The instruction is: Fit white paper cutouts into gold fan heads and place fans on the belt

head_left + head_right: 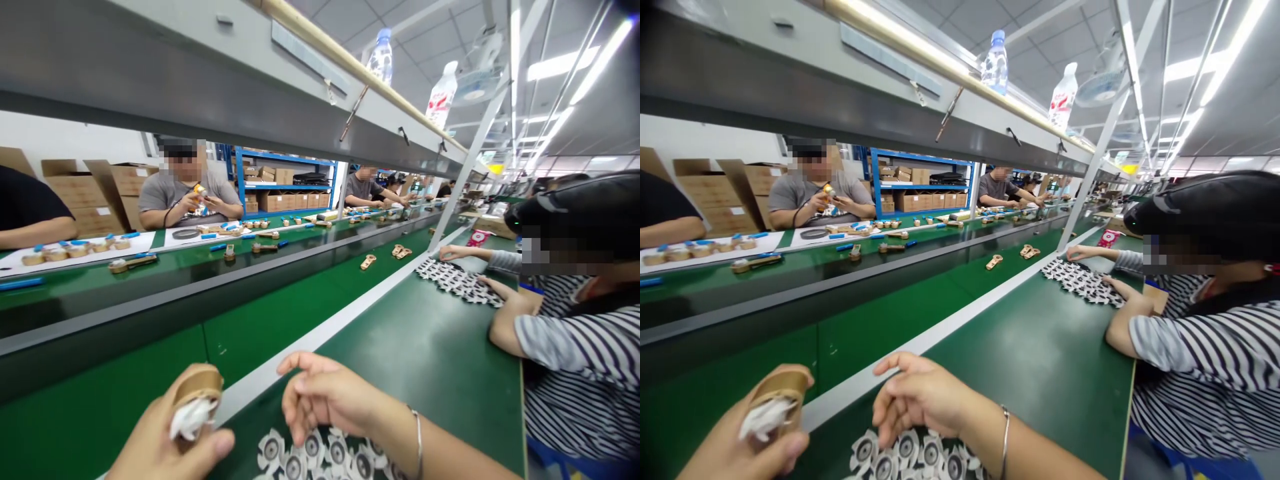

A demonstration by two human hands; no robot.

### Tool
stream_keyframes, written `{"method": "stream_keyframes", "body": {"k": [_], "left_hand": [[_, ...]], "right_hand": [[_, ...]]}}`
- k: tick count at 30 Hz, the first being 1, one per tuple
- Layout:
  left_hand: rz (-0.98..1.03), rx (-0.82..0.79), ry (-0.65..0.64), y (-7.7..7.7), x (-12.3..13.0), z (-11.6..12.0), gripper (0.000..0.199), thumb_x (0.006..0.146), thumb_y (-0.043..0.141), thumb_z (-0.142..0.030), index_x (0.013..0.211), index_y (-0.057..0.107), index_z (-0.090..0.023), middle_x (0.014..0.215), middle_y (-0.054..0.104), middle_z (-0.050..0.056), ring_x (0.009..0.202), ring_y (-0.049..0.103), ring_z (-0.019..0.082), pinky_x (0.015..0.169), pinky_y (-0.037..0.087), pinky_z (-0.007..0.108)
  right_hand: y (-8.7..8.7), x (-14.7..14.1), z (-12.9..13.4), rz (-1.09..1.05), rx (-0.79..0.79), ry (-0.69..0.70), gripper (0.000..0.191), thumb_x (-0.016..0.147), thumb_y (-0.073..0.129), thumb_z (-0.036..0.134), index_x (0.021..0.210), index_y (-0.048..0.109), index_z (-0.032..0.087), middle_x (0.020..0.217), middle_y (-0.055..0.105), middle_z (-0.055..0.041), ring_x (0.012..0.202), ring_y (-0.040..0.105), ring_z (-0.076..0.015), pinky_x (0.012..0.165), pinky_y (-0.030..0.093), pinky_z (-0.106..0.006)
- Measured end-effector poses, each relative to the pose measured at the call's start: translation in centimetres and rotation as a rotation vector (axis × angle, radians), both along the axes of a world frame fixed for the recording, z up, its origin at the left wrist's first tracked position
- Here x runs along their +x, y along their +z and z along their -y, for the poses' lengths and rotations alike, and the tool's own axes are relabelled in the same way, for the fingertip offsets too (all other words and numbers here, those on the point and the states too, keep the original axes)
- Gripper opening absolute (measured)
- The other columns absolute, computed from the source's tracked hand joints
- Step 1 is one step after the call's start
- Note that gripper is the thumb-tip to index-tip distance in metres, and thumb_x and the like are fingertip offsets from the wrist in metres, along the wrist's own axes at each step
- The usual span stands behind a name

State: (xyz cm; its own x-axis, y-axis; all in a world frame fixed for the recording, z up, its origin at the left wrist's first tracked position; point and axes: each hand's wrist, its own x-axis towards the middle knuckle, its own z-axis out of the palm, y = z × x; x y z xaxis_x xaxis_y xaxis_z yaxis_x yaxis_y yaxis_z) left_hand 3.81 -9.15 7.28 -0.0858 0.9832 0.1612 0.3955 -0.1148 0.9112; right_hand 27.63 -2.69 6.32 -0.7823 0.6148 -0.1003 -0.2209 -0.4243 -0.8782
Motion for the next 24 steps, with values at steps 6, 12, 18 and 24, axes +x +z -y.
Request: {"method": "stream_keyframes", "body": {"k": [6, 12, 18, 24], "left_hand": [[0.240, -0.158, 0.084, -0.3, -1.3, -2.3, 0.038, 0.080, 0.053, -0.059, 0.089, 0.046, -0.023, 0.038, 0.043, -0.007, 0.037, 0.045, 0.015, 0.038, 0.030, 0.022], [-0.349, -0.128, 0.155, 1.3, -4.7, -3.9, 0.046, 0.080, 0.053, -0.063, 0.101, 0.052, -0.022, 0.050, 0.057, -0.002, 0.049, 0.058, 0.022, 0.051, 0.040, 0.027], [-0.918, -0.039, 0.078, -1.5, -8.5, -5.6, 0.058, 0.085, 0.040, -0.067, 0.112, 0.051, -0.017, 0.097, 0.065, 0.015, 0.090, 0.063, 0.035, 0.065, 0.044, 0.035], [-1.115, -0.008, 0.201, -3.4, -8.9, -6.3, 0.082, 0.085, 0.030, -0.072, 0.132, 0.047, -0.008, 0.119, 0.057, 0.021, 0.110, 0.051, 0.040, 0.081, 0.045, 0.048]], "right_hand": [[0.2, 1.5, -3.0, 0.185, 0.214, -0.347, 0.040, 0.078, 0.065, 0.048, 0.096, 0.051, 0.015, 0.072, 0.062, -0.0002, 0.056, 0.060, -0.0121, 0.057, 0.046, -0.024], [1.9, 3.4, -0.6, 0.363, 0.484, -0.527, 0.036, 0.087, 0.061, 0.052, 0.093, 0.057, 0.016, 0.084, 0.061, -0.0031, 0.078, 0.060, -0.0170, 0.072, 0.046, -0.029], [0.0, 6.6, 7.8, 1.031, 0.844, -0.563, 0.050, 0.096, 0.045, 0.055, 0.137, 0.050, 0.027, 0.152, 0.031, -0.0083, 0.141, 0.020, -0.0354, 0.115, 0.013, -0.058], [-4.7, 6.7, 10.2, 1.247, 0.799, -0.453, 0.061, 0.098, 0.028, 0.058, 0.152, 0.027, 0.030, 0.159, 0.010, -0.0002, 0.144, 0.007, -0.0361, 0.114, 0.009, -0.065]]}}
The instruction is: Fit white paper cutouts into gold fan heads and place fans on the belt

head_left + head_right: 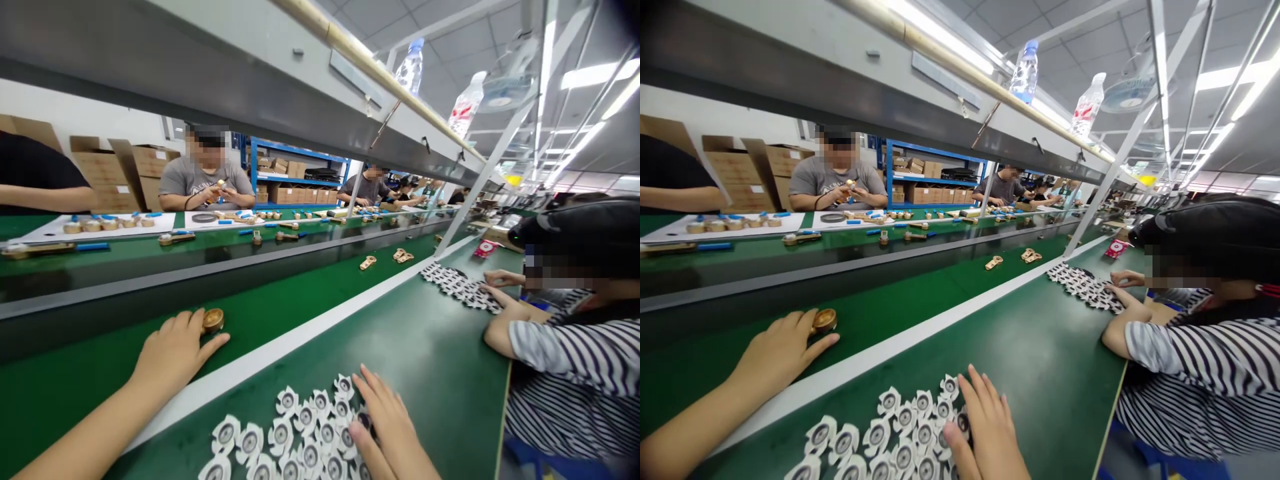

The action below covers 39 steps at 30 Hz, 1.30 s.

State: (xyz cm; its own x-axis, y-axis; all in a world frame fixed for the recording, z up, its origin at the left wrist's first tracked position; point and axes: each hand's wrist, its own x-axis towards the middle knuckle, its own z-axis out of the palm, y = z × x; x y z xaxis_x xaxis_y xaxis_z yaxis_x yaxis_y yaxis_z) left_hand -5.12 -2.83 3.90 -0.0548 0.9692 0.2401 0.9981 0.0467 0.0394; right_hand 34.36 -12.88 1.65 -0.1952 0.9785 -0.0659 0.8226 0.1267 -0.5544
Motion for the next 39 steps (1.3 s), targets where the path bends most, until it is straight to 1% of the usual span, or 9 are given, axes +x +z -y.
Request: {"method": "stream_keyframes", "body": {"k": [7, 10, 12, 17, 22, 26, 31, 35, 39], "left_hand": [[-0.060, 0.186, -0.047, 0.3, 0.4, 0.3, 0.079, 0.087, 0.031, -0.068, 0.139, 0.042, -0.010, 0.139, 0.044, 0.022, 0.130, 0.037, 0.040, 0.101, 0.034, 0.055], [-0.045, 0.217, -0.085, 0.5, 0.9, 0.4, 0.076, 0.087, 0.034, -0.067, 0.138, 0.044, -0.011, 0.141, 0.043, 0.021, 0.133, 0.033, 0.040, 0.106, 0.028, 0.056], [-0.032, 0.226, -0.116, 0.5, 1.2, 0.5, 0.073, 0.088, 0.036, -0.065, 0.137, 0.045, -0.012, 0.142, 0.042, 0.020, 0.134, 0.034, 0.039, 0.108, 0.027, 0.057], [-0.038, 0.248, -0.239, 0.1, 1.2, 0.7, 0.067, 0.086, 0.045, -0.062, 0.135, 0.047, -0.016, 0.141, 0.044, 0.016, 0.133, 0.036, 0.036, 0.110, 0.027, 0.052], [-0.020, 0.271, -0.295, -0.8, 0.7, 0.4, 0.062, 0.085, 0.049, -0.060, 0.135, 0.046, -0.022, 0.142, 0.044, 0.012, 0.131, 0.039, 0.034, 0.108, 0.030, 0.049], [0.044, 0.253, -0.296, -1.3, 0.5, 0.0, 0.061, 0.084, 0.051, -0.061, 0.134, 0.045, -0.025, 0.142, 0.044, 0.010, 0.129, 0.041, 0.032, 0.107, 0.032, 0.049], [0.212, 0.189, -0.260, -0.9, 0.4, 0.2, 0.053, 0.087, 0.049, -0.058, 0.130, 0.049, -0.027, 0.141, 0.045, 0.008, 0.130, 0.042, 0.031, 0.107, 0.034, 0.048], [0.530, 0.120, -0.207, -0.1, 1.0, 0.2, 0.047, 0.085, 0.051, -0.058, 0.123, 0.054, -0.030, 0.139, 0.047, 0.005, 0.127, 0.046, 0.030, 0.105, 0.039, 0.046], [1.202, -0.060, -0.058, 1.5, 3.1, 0.6, 0.051, 0.081, 0.056, -0.063, 0.111, 0.061, -0.023, 0.123, 0.061, 0.008, 0.114, 0.058, 0.027, 0.100, 0.046, 0.038]], "right_hand": [[1.1, -1.7, -2.4, -0.073, 0.096, 0.198, 0.059, 0.100, 0.032, 0.054, 0.149, 0.035, 0.021, 0.156, 0.022, -0.0092, 0.143, 0.017, -0.0317, 0.116, 0.012, -0.060], [2.3, -1.0, -8.4, 0.006, 0.224, 0.146, 0.044, 0.101, 0.036, 0.044, 0.135, 0.051, 0.019, 0.149, 0.035, -0.0103, 0.138, 0.033, -0.0228, 0.114, 0.031, -0.041], [2.6, -0.3, -14.3, 0.124, 0.334, 0.013, 0.033, 0.098, 0.049, 0.034, 0.123, 0.058, 0.015, 0.138, 0.047, -0.0119, 0.131, 0.041, -0.0197, 0.112, 0.033, -0.030], [2.1, 1.1, -27.5, 0.265, 0.391, -0.329, 0.039, 0.095, 0.061, 0.029, 0.129, 0.052, 0.014, 0.135, 0.046, -0.0135, 0.122, 0.047, -0.0300, 0.102, 0.041, -0.050], [1.1, 1.2, -32.8, 0.378, 0.389, -0.521, 0.042, 0.095, 0.061, 0.032, 0.133, 0.049, 0.017, 0.138, 0.044, -0.0121, 0.118, 0.049, -0.0303, 0.096, 0.046, -0.051], [1.1, 1.3, -34.0, 0.431, 0.339, -0.553, 0.036, 0.096, 0.060, 0.032, 0.128, 0.053, 0.016, 0.130, 0.051, -0.0115, 0.112, 0.054, -0.0277, 0.093, 0.049, -0.048], [2.3, 1.1, -32.3, 0.404, 0.342, -0.482, 0.032, 0.096, 0.062, 0.031, 0.120, 0.057, 0.010, 0.118, 0.057, -0.0124, 0.101, 0.060, -0.0240, 0.086, 0.053, -0.042], [3.3, -1.5, -29.1, 0.312, 0.448, -0.185, 0.021, 0.096, 0.061, 0.027, 0.112, 0.061, 0.013, 0.118, 0.058, -0.0094, 0.103, 0.059, -0.0231, 0.088, 0.052, -0.042], [4.1, -7.2, -23.8, 0.163, 0.536, 0.284, 0.008, 0.094, 0.057, 0.013, 0.098, 0.064, 0.014, 0.119, 0.056, -0.0085, 0.105, 0.057, -0.0198, 0.092, 0.048, -0.035]]}}
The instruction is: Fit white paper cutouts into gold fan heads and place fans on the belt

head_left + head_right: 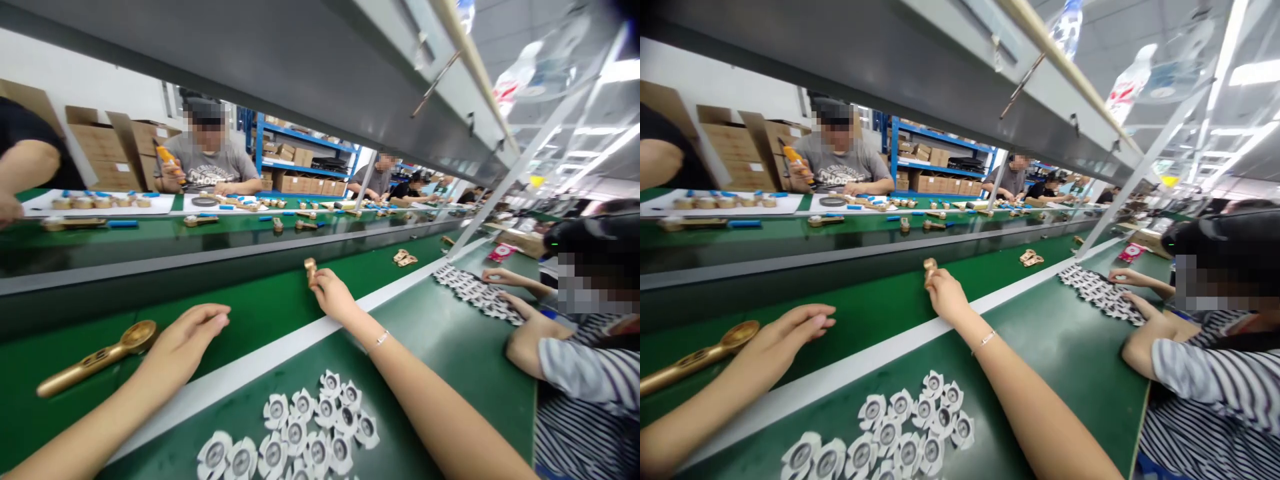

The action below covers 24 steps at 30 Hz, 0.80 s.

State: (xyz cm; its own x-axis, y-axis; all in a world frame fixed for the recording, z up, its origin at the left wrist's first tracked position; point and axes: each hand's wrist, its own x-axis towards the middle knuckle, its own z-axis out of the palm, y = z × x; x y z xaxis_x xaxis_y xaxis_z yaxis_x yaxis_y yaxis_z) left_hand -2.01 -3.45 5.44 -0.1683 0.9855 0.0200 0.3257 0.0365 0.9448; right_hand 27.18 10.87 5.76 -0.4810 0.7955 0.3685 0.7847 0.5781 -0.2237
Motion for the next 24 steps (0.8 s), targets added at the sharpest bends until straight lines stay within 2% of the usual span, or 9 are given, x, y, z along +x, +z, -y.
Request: {"method": "stream_keyframes", "body": {"k": [2, 5, 7, 9, 11, 13, 17, 22, 24], "left_hand": [[0.393, -0.180, -0.013, 1.1, 1.2, 0.5, 0.050, 0.081, 0.060, -0.060, 0.110, 0.062, -0.019, 0.122, 0.063, 0.010, 0.111, 0.061, 0.024, 0.097, 0.049, 0.033], [0.793, -0.336, -0.137, 2.1, 2.7, 1.2, 0.043, 0.086, 0.059, -0.052, 0.109, 0.062, -0.017, 0.115, 0.065, 0.011, 0.100, 0.065, 0.019, 0.088, 0.053, 0.028], [0.915, -0.356, -0.162, 2.2, 3.2, 1.5, 0.035, 0.088, 0.059, -0.046, 0.107, 0.061, -0.017, 0.099, 0.068, 0.008, 0.086, 0.067, 0.016, 0.078, 0.056, 0.027], [0.940, -0.346, -0.110, 2.0, 3.5, 1.7, 0.028, 0.089, 0.060, -0.037, 0.107, 0.060, -0.016, 0.087, 0.067, 0.006, 0.073, 0.065, 0.015, 0.068, 0.056, 0.027], [0.940, -0.332, -0.048, 1.7, 3.7, 1.8, 0.025, 0.088, 0.061, -0.031, 0.107, 0.059, -0.015, 0.081, 0.065, 0.005, 0.065, 0.063, 0.014, 0.060, 0.054, 0.026], [0.966, -0.302, -0.012, 1.5, 3.6, 1.6, 0.022, 0.087, 0.061, -0.029, 0.104, 0.059, -0.015, 0.073, 0.061, 0.000, 0.059, 0.059, 0.011, 0.058, 0.052, 0.025], [0.943, -0.278, -0.016, 1.0, 2.9, 1.2, 0.022, 0.088, 0.060, -0.032, 0.102, 0.059, -0.015, 0.065, 0.053, -0.004, 0.054, 0.054, 0.009, 0.055, 0.050, 0.023], [0.894, -0.298, -0.120, 0.1, 2.5, 1.1, 0.033, 0.085, 0.063, -0.040, 0.100, 0.060, -0.012, 0.065, 0.057, -0.001, 0.052, 0.055, 0.010, 0.053, 0.048, 0.024], [0.894, -0.288, -0.125, -0.1, 2.6, 1.1, 0.035, 0.082, 0.065, -0.042, 0.099, 0.061, -0.012, 0.064, 0.057, -0.001, 0.052, 0.055, 0.010, 0.054, 0.049, 0.025]], "right_hand": [[0.5, -3.1, 3.5, -0.015, -0.019, 0.250, 0.011, 0.093, 0.056, 0.010, 0.096, 0.064, 0.016, 0.120, 0.055, -0.0075, 0.103, 0.057, -0.0172, 0.093, 0.046, -0.029], [1.8, -6.4, 8.5, -0.014, -0.055, 0.557, 0.014, 0.092, 0.056, 0.012, 0.100, 0.065, 0.020, 0.120, 0.056, -0.0050, 0.105, 0.055, -0.0182, 0.094, 0.043, -0.031], [2.8, -7.3, 10.9, 0.006, -0.074, 0.701, 0.015, 0.093, 0.054, 0.011, 0.100, 0.065, 0.019, 0.116, 0.058, -0.0058, 0.105, 0.054, -0.0205, 0.094, 0.042, -0.035], [3.7, -7.5, 12.2, -0.013, -0.116, 0.783, 0.016, 0.094, 0.053, 0.010, 0.101, 0.065, 0.018, 0.119, 0.057, -0.0074, 0.108, 0.052, -0.0223, 0.095, 0.041, -0.036], [4.6, -7.0, 12.5, -0.080, -0.201, 0.798, 0.021, 0.091, 0.055, 0.008, 0.108, 0.063, 0.018, 0.126, 0.053, -0.0089, 0.115, 0.049, -0.0229, 0.099, 0.040, -0.036], [5.1, -6.2, 12.1, -0.089, -0.317, 0.735, 0.025, 0.088, 0.056, 0.006, 0.110, 0.063, 0.017, 0.121, 0.056, -0.0096, 0.112, 0.052, -0.0222, 0.097, 0.042, -0.034], [4.9, -4.6, 11.1, 0.194, -0.606, 0.625, 0.025, 0.083, 0.053, 0.005, 0.094, 0.070, 0.019, 0.088, 0.067, -0.0031, 0.080, 0.062, -0.0188, 0.074, 0.048, -0.027], [4.0, -4.4, 10.9, 0.157, -0.707, 0.710, 0.040, 0.085, 0.047, 0.005, 0.106, 0.072, 0.027, 0.103, 0.069, 0.0001, 0.096, 0.063, -0.0182, 0.084, 0.046, -0.024], [3.9, -4.4, 10.9, 0.161, -0.757, 0.714, 0.040, 0.085, 0.048, 0.005, 0.104, 0.072, 0.031, 0.101, 0.068, 0.0023, 0.094, 0.063, -0.0169, 0.084, 0.046, -0.022]]}}
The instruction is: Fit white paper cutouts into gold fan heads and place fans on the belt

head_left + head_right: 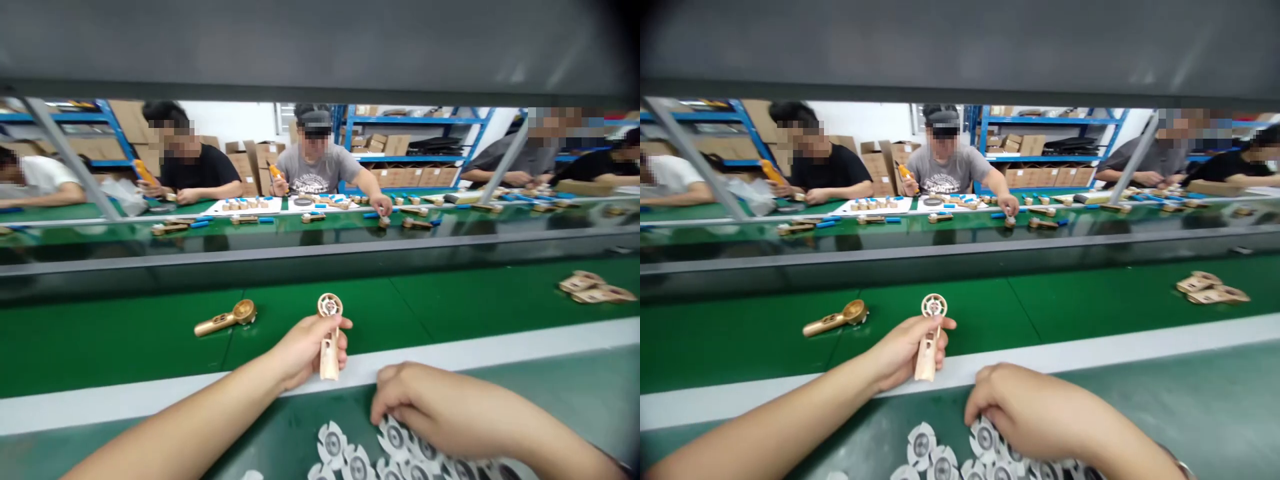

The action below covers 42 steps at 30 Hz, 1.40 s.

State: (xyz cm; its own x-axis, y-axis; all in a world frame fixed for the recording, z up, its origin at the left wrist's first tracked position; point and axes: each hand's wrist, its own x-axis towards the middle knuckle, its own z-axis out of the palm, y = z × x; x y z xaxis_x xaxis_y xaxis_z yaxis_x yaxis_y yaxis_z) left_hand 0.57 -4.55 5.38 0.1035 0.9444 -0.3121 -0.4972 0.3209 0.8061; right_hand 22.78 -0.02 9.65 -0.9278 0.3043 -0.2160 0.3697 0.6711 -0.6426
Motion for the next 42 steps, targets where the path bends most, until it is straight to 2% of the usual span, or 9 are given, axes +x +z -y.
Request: {"method": "stream_keyframes", "body": {"k": [9, 14, 18, 21, 23, 26, 29, 31, 42], "left_hand": [[-0.026, -0.009, 0.010, -0.4, -0.1, -0.1, 0.047, 0.073, 0.071, -0.050, 0.101, 0.062, -0.013, 0.066, 0.058, -0.001, 0.053, 0.058, 0.012, 0.057, 0.050, 0.029], [-0.051, 0.003, 0.002, -0.6, -0.1, -0.1, 0.051, 0.072, 0.071, -0.053, 0.102, 0.061, -0.013, 0.066, 0.059, -0.001, 0.053, 0.058, 0.012, 0.058, 0.050, 0.030], [-0.082, 0.028, 0.006, -0.3, 0.2, 0.1, 0.046, 0.071, 0.073, -0.043, 0.102, 0.060, -0.012, 0.064, 0.055, -0.003, 0.050, 0.052, 0.008, 0.053, 0.047, 0.024], [-0.117, 0.048, 0.003, 0.1, 0.8, 0.4, 0.040, 0.070, 0.071, -0.031, 0.104, 0.059, -0.013, 0.059, 0.050, -0.006, 0.046, 0.045, 0.006, 0.046, 0.039, 0.018], [-0.191, 0.055, -0.020, 0.5, 1.2, 0.7, 0.038, 0.073, 0.065, -0.029, 0.107, 0.056, -0.015, 0.057, 0.048, -0.007, 0.044, 0.041, 0.006, 0.043, 0.035, 0.018], [-0.381, 0.110, -0.072, 1.0, 1.8, 1.3, 0.030, 0.078, 0.057, -0.028, 0.105, 0.051, -0.017, 0.054, 0.045, -0.008, 0.042, 0.038, 0.007, 0.043, 0.032, 0.019], [-0.555, 0.285, -0.072, 1.7, 2.0, 2.0, 0.008, 0.084, 0.051, -0.024, 0.090, 0.048, -0.020, 0.058, 0.041, -0.008, 0.049, 0.037, 0.007, 0.049, 0.032, 0.020], [-0.664, 0.391, -0.040, 2.0, 2.1, 2.3, 0.002, 0.084, 0.048, -0.018, 0.083, 0.047, -0.019, 0.067, 0.042, -0.006, 0.059, 0.036, 0.007, 0.056, 0.033, 0.020], [-1.022, 0.489, -0.033, 2.6, 2.4, 3.0, 0.029, 0.078, 0.047, -0.009, 0.101, 0.056, -0.024, 0.080, 0.059, -0.006, 0.066, 0.048, 0.009, 0.061, 0.036, 0.020]], "right_hand": [[-3.2, 0.0, -0.9, 0.116, -0.051, -0.137, 0.027, 0.075, 0.054, 0.010, 0.086, 0.070, 0.029, 0.087, 0.066, 0.0006, 0.081, 0.062, -0.0188, 0.071, 0.045, -0.023], [-3.3, -0.4, -0.9, 0.088, -0.069, -0.125, 0.018, 0.078, 0.054, 0.013, 0.080, 0.066, 0.026, 0.086, 0.066, 0.0019, 0.082, 0.061, -0.0181, 0.071, 0.043, -0.023], [-3.2, -0.8, -1.3, -0.010, -0.279, -0.229, 0.009, 0.081, 0.051, 0.014, 0.079, 0.057, 0.021, 0.074, 0.065, 0.0000, 0.070, 0.061, -0.0175, 0.060, 0.041, -0.023], [-2.7, -1.3, -1.4, -0.128, -0.493, -0.322, 0.004, 0.081, 0.050, 0.016, 0.079, 0.051, 0.019, 0.069, 0.066, -0.0010, 0.068, 0.062, -0.0173, 0.062, 0.042, -0.024], [-1.9, -1.6, -1.2, -0.197, -0.547, -0.400, 0.003, 0.081, 0.052, 0.021, 0.079, 0.050, 0.019, 0.063, 0.064, -0.0002, 0.062, 0.061, -0.0162, 0.062, 0.042, -0.024], [-0.5, -2.1, -0.7, -0.324, -0.523, -0.522, 0.012, 0.076, 0.054, 0.029, 0.080, 0.050, 0.019, 0.057, 0.055, 0.0041, 0.051, 0.054, -0.0128, 0.054, 0.038, -0.023], [0.2, -2.4, 0.1, -0.428, -0.501, -0.622, 0.015, 0.071, 0.054, 0.028, 0.082, 0.047, 0.021, 0.056, 0.049, 0.0074, 0.047, 0.050, -0.0107, 0.049, 0.036, -0.021], [0.3, -2.5, 0.6, -0.456, -0.507, -0.647, 0.015, 0.071, 0.052, 0.025, 0.083, 0.045, 0.021, 0.055, 0.048, 0.0085, 0.046, 0.050, -0.0103, 0.048, 0.035, -0.020], [0.2, -2.8, 1.0, -0.519, -0.585, -0.673, 0.018, 0.071, 0.050, 0.023, 0.085, 0.038, 0.023, 0.048, 0.053, 0.0092, 0.044, 0.049, -0.0111, 0.048, 0.035, -0.020]]}}
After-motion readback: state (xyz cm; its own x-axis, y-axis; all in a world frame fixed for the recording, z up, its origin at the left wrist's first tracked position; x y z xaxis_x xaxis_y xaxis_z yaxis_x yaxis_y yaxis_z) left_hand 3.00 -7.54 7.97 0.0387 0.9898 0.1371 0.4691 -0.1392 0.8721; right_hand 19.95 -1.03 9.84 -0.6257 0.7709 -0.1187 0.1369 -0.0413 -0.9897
